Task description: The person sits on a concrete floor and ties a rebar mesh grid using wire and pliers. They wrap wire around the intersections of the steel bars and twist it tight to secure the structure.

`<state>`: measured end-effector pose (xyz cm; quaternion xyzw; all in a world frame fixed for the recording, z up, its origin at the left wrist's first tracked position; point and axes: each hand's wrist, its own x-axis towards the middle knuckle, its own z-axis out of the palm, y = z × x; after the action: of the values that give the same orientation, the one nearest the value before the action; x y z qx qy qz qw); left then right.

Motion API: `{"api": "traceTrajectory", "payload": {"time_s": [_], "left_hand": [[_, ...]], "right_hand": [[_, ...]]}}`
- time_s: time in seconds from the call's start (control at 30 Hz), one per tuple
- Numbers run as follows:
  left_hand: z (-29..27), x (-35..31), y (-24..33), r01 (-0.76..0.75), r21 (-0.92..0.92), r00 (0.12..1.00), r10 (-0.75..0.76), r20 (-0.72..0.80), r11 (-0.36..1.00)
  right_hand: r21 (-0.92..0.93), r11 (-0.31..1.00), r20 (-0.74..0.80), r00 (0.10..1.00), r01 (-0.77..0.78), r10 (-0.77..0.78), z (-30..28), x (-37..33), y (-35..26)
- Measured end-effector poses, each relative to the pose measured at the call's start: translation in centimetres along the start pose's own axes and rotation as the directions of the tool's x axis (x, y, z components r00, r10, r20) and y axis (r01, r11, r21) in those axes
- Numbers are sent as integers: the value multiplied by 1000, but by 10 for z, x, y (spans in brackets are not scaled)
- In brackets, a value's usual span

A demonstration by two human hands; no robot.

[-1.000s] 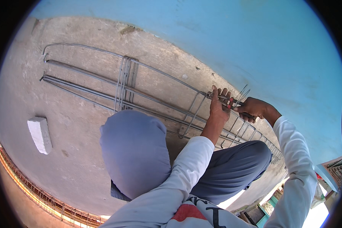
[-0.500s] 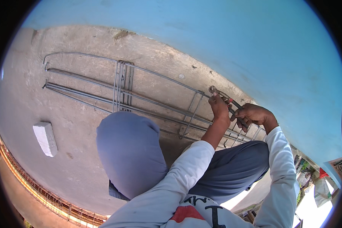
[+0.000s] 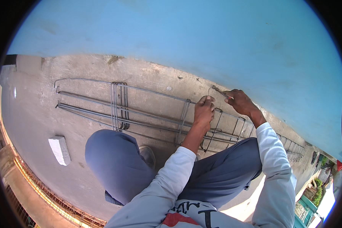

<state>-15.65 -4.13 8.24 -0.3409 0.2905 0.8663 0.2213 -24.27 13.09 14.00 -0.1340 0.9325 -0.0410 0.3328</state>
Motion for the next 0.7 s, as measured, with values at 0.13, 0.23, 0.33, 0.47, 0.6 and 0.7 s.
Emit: {"api": "traceTrajectory", "payload": {"time_s": [0.13, 0.23, 0.33, 0.47, 0.6, 0.7], "left_hand": [[-5, -20, 29, -72, 21, 992, 70, 109, 997], [-5, -38, 57, -168, 51, 975, 159, 153, 984], [-7, -61, 84, -252, 50, 964, 246, 101, 967], [-17, -91, 111, -412, -7, 905, 408, -116, 911], [-38, -120, 133, -541, 23, 805, 526, -273, 841], [-61, -133, 139, -667, 109, 673, 659, -336, 737]], "right_hand": [[814, 577, 134, 988, -64, -80, -23, -2, -65], [883, 466, 98, 992, -53, -74, -41, 4, -97], [929, 360, -35, 991, 80, -129, -32, 18, -126], [830, 485, -211, 960, 275, -184, -38, 14, -204], [803, 476, -234, 924, 359, -302, -35, 27, -262], [768, 444, -323, 877, 463, -356, -17, 34, -308]]}}
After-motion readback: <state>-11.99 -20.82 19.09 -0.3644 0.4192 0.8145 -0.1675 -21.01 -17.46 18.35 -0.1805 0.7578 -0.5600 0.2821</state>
